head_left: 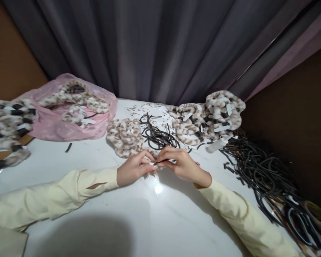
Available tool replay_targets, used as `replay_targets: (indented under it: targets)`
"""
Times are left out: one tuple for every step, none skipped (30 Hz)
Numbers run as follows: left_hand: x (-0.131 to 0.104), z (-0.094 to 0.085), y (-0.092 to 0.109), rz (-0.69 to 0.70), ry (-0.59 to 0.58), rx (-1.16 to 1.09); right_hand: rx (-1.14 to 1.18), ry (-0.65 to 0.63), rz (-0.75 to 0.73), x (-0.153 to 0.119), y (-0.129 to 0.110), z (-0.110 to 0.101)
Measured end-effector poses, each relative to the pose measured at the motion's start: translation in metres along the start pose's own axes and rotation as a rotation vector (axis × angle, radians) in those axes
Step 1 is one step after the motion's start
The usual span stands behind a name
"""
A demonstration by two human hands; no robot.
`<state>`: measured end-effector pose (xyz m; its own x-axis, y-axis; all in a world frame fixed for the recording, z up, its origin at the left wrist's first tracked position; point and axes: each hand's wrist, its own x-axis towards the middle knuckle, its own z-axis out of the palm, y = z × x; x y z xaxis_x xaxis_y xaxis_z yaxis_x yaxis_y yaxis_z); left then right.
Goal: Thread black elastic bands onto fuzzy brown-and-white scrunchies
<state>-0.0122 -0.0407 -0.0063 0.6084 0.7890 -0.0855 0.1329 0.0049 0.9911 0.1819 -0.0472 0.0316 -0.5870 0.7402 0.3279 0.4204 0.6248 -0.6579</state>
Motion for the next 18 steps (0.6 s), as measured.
replay_targets:
  targets:
    - [-0.0009, 0.0007, -0.0008, 0.014, 0.018, 0.015, -0.009, -0.014, -0.001, -0.0001, 0.0002, -0.0014]
    - [-0.0018, 0.0011, -0.0007, 0.032, 0.025, 0.045, -0.019, -0.022, -0.007, -0.0003, 0.0005, -0.0027]
    - [-0.0028, 0.0014, 0.0000, 0.048, 0.027, 0.083, -0.031, -0.026, -0.018, -0.0005, 0.0009, -0.0040]
    - [-0.0036, 0.0015, 0.0012, 0.061, 0.028, 0.124, -0.046, -0.028, -0.038, -0.0009, 0.0014, -0.0051]
    - [-0.0044, 0.0015, 0.0025, 0.073, 0.030, 0.161, -0.065, -0.025, -0.065, -0.0013, 0.0020, -0.0061]
    - [-0.0051, 0.0013, 0.0038, 0.083, 0.038, 0.193, -0.092, -0.021, -0.098, -0.0016, 0.0025, -0.0070]
    - [-0.0057, 0.0011, 0.0049, 0.091, 0.050, 0.224, -0.128, -0.021, -0.132, -0.0020, 0.0029, -0.0077]
    - [-0.0061, 0.0008, 0.0056, 0.098, 0.062, 0.255, -0.169, -0.023, -0.164, -0.0023, 0.0031, -0.0082]
    - [-0.0065, 0.0006, 0.0059, 0.107, 0.074, 0.287, -0.211, -0.027, -0.189, -0.0026, 0.0031, -0.0087]
    - [-0.0067, 0.0004, 0.0059, 0.118, 0.084, 0.320, -0.250, -0.032, -0.207, -0.0027, 0.0030, -0.0091]
    - [-0.0068, 0.0001, 0.0056, 0.132, 0.091, 0.351, -0.281, -0.039, -0.219, -0.0028, 0.0026, -0.0094]
    - [-0.0069, 0.0000, 0.0051, 0.145, 0.095, 0.380, -0.302, -0.045, -0.225, -0.0028, 0.0020, -0.0096]
    - [-0.0070, -0.0002, 0.0046, 0.159, 0.098, 0.403, -0.313, -0.053, -0.227, -0.0027, 0.0012, -0.0097]
    - [-0.0071, -0.0003, 0.0041, 0.173, 0.103, 0.423, -0.319, -0.065, -0.227, -0.0027, 0.0002, -0.0097]
    - [-0.0072, -0.0004, 0.0037, 0.189, 0.107, 0.443, -0.323, -0.080, -0.227, -0.0027, -0.0008, -0.0097]
    - [-0.0074, -0.0005, 0.0033, 0.209, 0.111, 0.463, -0.330, -0.097, -0.230, -0.0028, -0.0019, -0.0096]
    - [-0.0077, -0.0004, 0.0029, 0.235, 0.117, 0.484, -0.341, -0.109, -0.238, -0.0029, -0.0030, -0.0094]
    - [-0.0081, -0.0003, 0.0024, 0.270, 0.122, 0.504, -0.359, -0.116, -0.252, -0.0031, -0.0039, -0.0092]
